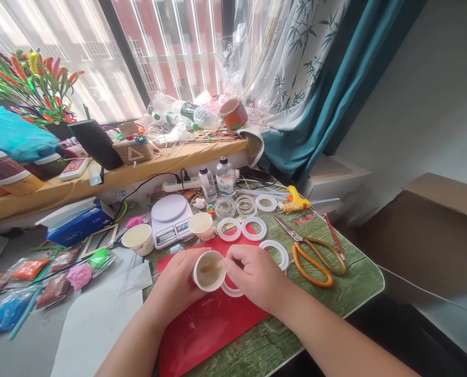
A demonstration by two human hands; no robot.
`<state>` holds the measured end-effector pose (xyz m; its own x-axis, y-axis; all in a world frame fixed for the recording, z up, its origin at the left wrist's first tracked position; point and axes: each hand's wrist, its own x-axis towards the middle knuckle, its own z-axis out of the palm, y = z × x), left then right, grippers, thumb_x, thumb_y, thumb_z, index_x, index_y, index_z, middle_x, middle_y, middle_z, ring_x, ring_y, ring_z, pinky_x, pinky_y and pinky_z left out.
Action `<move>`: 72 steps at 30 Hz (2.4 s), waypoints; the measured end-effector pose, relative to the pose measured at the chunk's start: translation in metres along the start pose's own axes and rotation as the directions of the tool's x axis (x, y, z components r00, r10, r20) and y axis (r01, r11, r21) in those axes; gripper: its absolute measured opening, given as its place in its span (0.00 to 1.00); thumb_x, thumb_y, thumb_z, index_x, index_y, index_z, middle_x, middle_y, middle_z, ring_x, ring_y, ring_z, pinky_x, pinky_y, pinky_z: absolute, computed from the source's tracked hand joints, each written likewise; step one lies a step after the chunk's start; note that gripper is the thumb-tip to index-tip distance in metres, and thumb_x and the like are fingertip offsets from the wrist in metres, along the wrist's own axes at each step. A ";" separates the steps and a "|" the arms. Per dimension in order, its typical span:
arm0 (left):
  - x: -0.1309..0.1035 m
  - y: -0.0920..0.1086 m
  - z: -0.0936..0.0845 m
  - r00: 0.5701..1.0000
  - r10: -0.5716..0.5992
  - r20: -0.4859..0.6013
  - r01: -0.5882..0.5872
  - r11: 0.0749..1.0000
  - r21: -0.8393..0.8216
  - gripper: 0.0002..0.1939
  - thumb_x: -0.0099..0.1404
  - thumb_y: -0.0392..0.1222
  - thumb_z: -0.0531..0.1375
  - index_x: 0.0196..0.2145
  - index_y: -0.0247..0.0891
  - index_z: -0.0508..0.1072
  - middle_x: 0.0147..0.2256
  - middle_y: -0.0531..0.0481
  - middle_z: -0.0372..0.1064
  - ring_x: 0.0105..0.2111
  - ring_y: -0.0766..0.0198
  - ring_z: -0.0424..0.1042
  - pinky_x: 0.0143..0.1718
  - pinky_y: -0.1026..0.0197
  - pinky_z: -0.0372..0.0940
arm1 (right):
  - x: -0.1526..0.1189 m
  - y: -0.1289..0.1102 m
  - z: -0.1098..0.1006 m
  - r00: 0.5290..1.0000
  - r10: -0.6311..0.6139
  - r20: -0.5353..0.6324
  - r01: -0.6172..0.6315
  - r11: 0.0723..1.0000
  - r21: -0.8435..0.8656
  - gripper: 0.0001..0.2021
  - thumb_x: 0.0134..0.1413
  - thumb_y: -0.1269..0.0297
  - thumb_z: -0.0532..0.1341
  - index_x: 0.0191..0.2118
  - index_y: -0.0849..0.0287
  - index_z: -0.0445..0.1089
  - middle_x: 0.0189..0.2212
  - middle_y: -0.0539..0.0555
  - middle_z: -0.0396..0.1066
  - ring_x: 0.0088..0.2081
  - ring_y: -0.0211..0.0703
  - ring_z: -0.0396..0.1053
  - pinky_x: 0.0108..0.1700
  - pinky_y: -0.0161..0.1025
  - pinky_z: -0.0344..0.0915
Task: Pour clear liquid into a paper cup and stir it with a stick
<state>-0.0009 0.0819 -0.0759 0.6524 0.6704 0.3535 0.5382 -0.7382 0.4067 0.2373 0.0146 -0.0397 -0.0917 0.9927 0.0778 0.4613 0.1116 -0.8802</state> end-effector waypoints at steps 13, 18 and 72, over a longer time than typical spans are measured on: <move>0.002 0.010 -0.001 0.998 -0.028 0.062 0.031 0.998 -0.055 0.23 0.67 0.44 0.70 0.58 0.49 0.76 0.54 0.45 0.82 0.52 0.47 0.82 0.53 0.49 0.76 | -0.006 -0.004 -0.003 1.000 -0.023 -0.008 0.022 0.992 -0.123 0.19 0.65 0.67 0.59 0.25 0.55 0.52 0.22 0.44 0.56 0.26 0.37 0.54 0.29 0.39 0.45; 0.003 0.012 0.001 0.997 -0.024 0.069 0.028 0.998 -0.058 0.22 0.67 0.45 0.70 0.58 0.49 0.76 0.53 0.45 0.82 0.51 0.48 0.82 0.51 0.50 0.76 | -0.012 -0.006 -0.003 1.000 0.011 0.011 -0.009 0.992 -0.126 0.17 0.67 0.67 0.58 0.26 0.55 0.54 0.23 0.45 0.60 0.27 0.38 0.57 0.30 0.38 0.47; 0.001 0.011 -0.001 0.999 0.013 0.046 -0.009 0.996 -0.092 0.29 0.63 0.39 0.72 0.59 0.52 0.73 0.53 0.49 0.82 0.50 0.50 0.81 0.51 0.53 0.74 | -0.007 -0.003 0.002 0.999 0.048 -0.013 -0.049 0.997 -0.065 0.16 0.65 0.69 0.58 0.26 0.54 0.54 0.23 0.45 0.59 0.27 0.38 0.57 0.30 0.38 0.48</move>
<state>0.0053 0.0746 -0.0701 0.6833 0.6563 0.3199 0.4806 -0.7341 0.4797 0.2351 0.0076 -0.0389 -0.0584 0.9974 0.0413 0.5219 0.0658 -0.8505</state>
